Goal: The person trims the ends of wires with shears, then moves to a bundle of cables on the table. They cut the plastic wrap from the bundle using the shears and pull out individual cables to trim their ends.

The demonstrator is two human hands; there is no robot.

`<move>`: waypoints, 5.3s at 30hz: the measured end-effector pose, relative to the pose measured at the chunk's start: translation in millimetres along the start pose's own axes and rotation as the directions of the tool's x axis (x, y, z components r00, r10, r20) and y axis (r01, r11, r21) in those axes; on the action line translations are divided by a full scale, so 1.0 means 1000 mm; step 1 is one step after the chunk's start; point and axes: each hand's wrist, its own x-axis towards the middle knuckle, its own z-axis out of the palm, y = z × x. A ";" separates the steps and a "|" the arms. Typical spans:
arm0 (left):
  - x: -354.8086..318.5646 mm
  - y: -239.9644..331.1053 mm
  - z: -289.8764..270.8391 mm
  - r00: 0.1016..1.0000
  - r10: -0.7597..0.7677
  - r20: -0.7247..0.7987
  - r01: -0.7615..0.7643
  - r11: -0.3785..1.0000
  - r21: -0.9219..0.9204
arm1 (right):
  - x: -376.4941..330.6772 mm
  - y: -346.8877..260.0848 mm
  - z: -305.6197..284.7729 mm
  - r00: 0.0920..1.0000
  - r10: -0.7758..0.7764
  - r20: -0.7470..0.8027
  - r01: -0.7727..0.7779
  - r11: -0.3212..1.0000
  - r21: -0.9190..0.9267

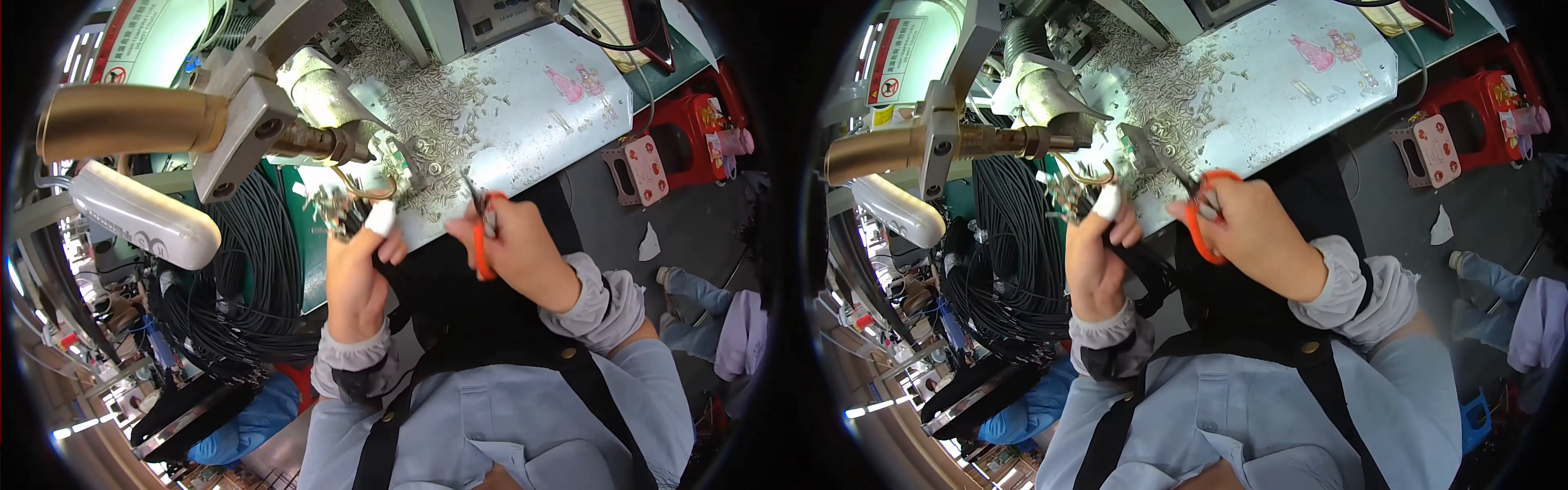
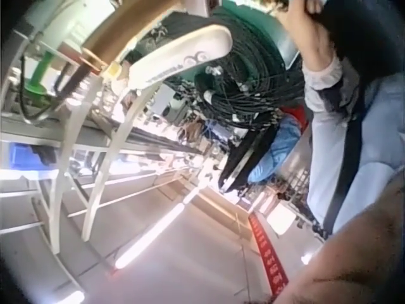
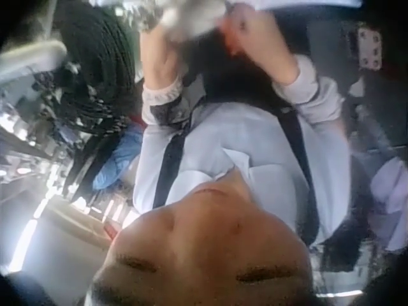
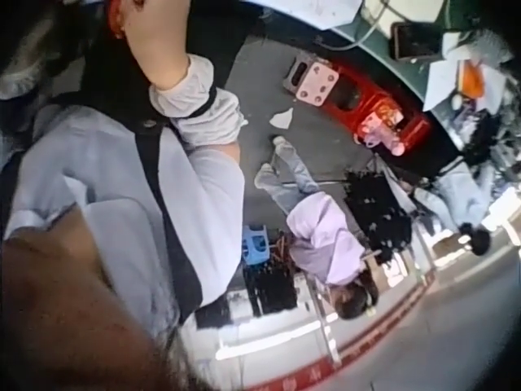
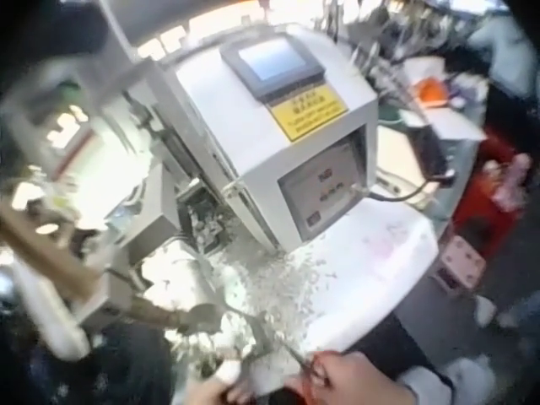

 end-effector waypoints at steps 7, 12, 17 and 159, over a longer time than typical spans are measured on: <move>0.022 0.011 0.008 0.999 -0.032 0.002 0.032 0.999 0.041 | 0.061 -0.024 -0.004 0.994 -0.068 -0.082 0.079 0.987 0.139; 0.025 0.015 0.003 0.998 -0.059 0.027 0.057 0.996 0.066 | 0.072 -0.028 -0.007 0.979 0.109 0.173 -0.155 0.949 0.276; 0.027 0.017 0.000 0.995 -0.082 0.055 0.076 0.992 0.103 | 0.072 -0.020 -0.002 0.996 0.009 0.093 -0.033 0.967 0.251; 0.027 0.014 -0.007 0.992 -0.043 0.119 0.036 0.998 0.059 | 0.068 -0.022 0.005 0.996 -0.073 -0.050 0.079 0.985 0.155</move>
